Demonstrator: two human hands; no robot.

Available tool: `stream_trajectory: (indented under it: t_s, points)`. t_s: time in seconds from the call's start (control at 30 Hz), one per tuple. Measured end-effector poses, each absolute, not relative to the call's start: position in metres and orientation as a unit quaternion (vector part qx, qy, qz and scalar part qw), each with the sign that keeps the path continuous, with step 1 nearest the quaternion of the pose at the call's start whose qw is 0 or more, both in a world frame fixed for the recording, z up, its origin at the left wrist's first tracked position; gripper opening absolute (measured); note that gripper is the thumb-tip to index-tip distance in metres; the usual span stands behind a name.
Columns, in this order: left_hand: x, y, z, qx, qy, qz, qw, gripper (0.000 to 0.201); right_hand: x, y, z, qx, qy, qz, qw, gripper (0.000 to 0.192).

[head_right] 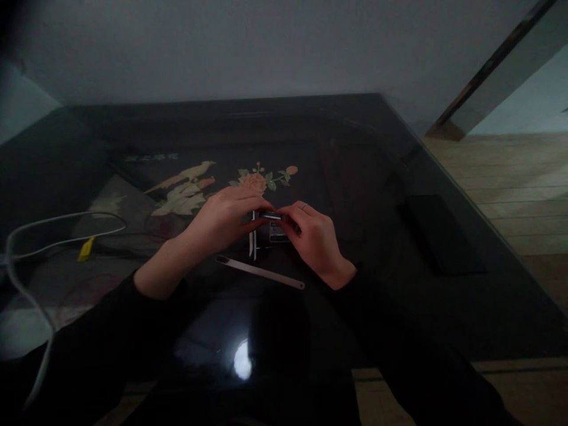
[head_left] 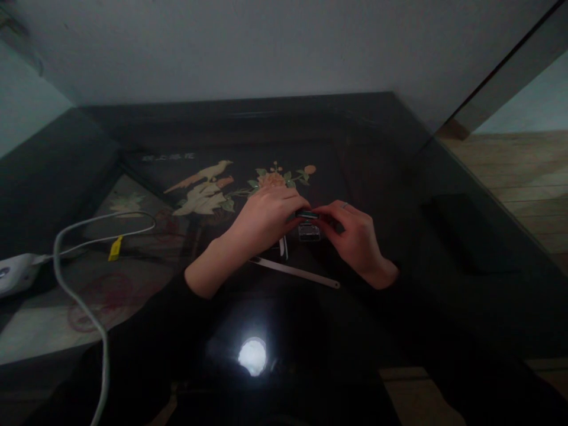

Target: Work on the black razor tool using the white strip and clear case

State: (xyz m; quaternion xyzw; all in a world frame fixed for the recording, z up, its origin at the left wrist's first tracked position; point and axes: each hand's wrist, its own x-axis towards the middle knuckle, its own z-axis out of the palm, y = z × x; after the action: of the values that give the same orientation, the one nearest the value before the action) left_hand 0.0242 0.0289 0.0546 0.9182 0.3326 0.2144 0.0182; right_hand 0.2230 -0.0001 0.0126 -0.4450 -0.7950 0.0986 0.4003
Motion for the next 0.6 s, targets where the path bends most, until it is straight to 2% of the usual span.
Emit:
stream_trajectory:
  t_s: [0.43,0.6]
  points:
    - [0.0276,0.0217,0.0581,0.921,0.337,0.188,-0.052,0.011,0.2235,-0.0012,0.0161,-0.439,-0.793,0.110,0.407,0.005]
    - [0.0276,0.0206,0.0585,0.919,0.349,0.176,-0.042,0.007,0.2232,-0.0018,0.0183,-0.439,-0.783,0.127,0.422,0.006]
